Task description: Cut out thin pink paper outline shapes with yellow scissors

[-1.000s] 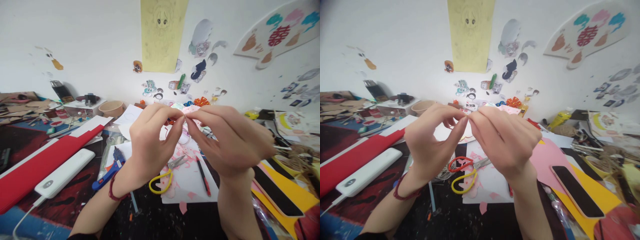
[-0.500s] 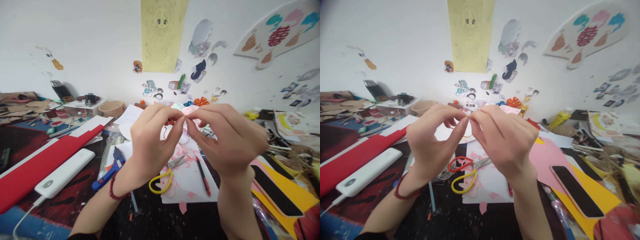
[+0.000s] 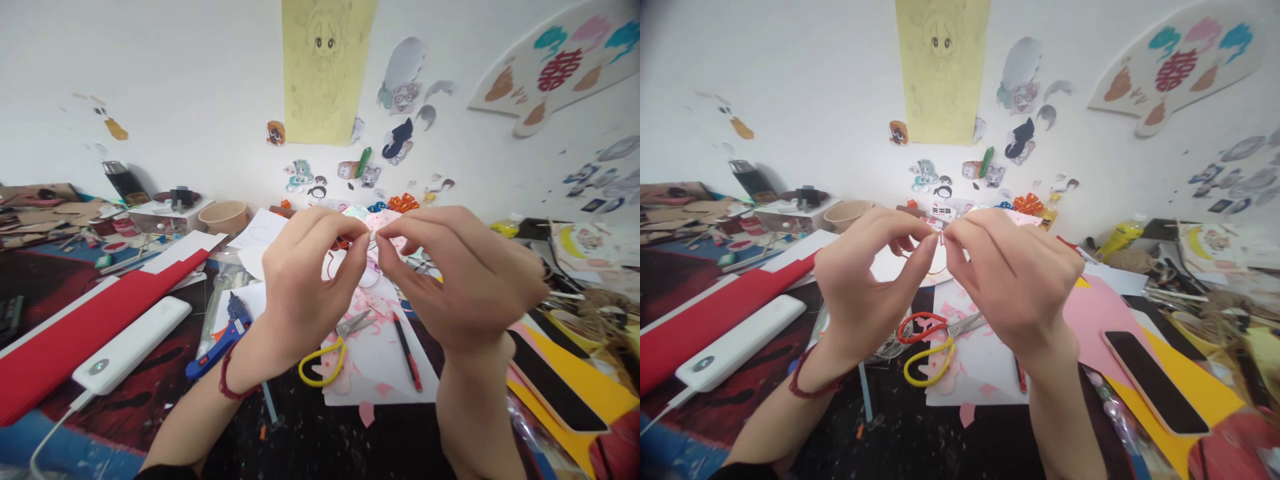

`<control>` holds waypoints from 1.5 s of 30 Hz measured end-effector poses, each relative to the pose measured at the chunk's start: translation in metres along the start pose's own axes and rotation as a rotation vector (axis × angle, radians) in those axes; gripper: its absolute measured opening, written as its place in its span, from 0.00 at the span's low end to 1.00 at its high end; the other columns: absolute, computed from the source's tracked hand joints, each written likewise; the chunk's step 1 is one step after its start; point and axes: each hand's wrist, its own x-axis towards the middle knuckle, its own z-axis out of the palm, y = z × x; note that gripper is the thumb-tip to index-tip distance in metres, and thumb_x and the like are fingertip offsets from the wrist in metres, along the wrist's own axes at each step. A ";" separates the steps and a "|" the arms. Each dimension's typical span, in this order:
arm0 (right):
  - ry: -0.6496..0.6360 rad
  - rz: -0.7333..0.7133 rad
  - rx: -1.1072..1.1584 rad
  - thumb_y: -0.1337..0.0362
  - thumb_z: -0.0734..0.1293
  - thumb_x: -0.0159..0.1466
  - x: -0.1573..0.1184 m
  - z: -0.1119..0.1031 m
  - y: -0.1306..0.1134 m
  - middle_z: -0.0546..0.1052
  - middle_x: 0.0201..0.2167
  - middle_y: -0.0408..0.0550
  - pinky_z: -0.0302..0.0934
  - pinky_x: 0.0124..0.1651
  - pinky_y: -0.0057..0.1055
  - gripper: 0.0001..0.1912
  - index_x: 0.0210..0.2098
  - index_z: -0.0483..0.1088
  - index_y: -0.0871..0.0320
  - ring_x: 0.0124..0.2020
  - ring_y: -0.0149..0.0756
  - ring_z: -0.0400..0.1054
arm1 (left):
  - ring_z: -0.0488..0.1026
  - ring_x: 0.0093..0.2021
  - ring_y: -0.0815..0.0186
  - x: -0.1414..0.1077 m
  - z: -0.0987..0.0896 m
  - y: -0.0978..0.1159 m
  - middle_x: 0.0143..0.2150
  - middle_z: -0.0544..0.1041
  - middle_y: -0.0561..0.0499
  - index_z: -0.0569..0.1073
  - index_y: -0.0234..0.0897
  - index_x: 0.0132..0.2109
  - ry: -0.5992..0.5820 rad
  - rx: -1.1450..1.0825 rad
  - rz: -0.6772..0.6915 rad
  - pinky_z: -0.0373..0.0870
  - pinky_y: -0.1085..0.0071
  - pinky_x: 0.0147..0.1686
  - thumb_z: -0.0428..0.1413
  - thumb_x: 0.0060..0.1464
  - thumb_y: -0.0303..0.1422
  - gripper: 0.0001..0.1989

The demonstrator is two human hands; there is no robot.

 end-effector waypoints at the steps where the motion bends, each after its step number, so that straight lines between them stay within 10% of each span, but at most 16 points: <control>1: -0.003 0.006 -0.002 0.71 0.70 0.64 0.000 0.000 0.000 0.83 0.34 0.45 0.61 0.31 0.35 0.06 0.38 0.74 0.53 0.30 0.36 0.76 | 0.74 0.34 0.67 0.000 0.000 0.000 0.33 0.79 0.52 0.76 0.40 0.36 0.001 -0.004 -0.003 0.73 0.65 0.34 0.59 0.61 0.24 0.06; 26: -0.043 0.152 0.114 0.67 0.71 0.65 0.002 -0.002 0.011 0.82 0.29 0.43 0.59 0.29 0.33 0.05 0.32 0.74 0.54 0.28 0.34 0.75 | 0.72 0.31 0.69 0.003 -0.005 -0.003 0.33 0.80 0.54 0.76 0.41 0.37 -0.003 -0.049 -0.044 0.72 0.66 0.31 0.60 0.61 0.26 0.05; 32: 0.085 0.482 0.367 0.66 0.68 0.66 -0.002 0.018 0.030 0.78 0.24 0.43 0.65 0.32 0.33 0.12 0.25 0.74 0.55 0.27 0.34 0.74 | 0.70 0.29 0.70 0.005 -0.003 -0.016 0.32 0.81 0.54 0.77 0.42 0.36 0.020 -0.065 -0.071 0.71 0.67 0.29 0.61 0.60 0.25 0.06; 35: -0.023 0.652 0.396 0.69 0.69 0.61 -0.012 0.035 0.051 0.83 0.37 0.44 0.69 0.35 0.33 0.13 0.44 0.80 0.52 0.28 0.32 0.75 | 0.71 0.29 0.70 0.006 -0.002 -0.022 0.33 0.81 0.54 0.78 0.42 0.36 0.027 -0.084 -0.114 0.71 0.67 0.29 0.62 0.59 0.26 0.05; 45: -0.300 0.949 0.535 0.59 0.76 0.54 -0.025 0.066 0.072 0.78 0.18 0.47 0.64 0.26 0.32 0.10 0.26 0.79 0.60 0.19 0.36 0.72 | 0.74 0.30 0.69 0.010 -0.003 -0.033 0.34 0.83 0.53 0.79 0.42 0.36 0.018 -0.116 -0.155 0.71 0.67 0.29 0.63 0.58 0.30 0.03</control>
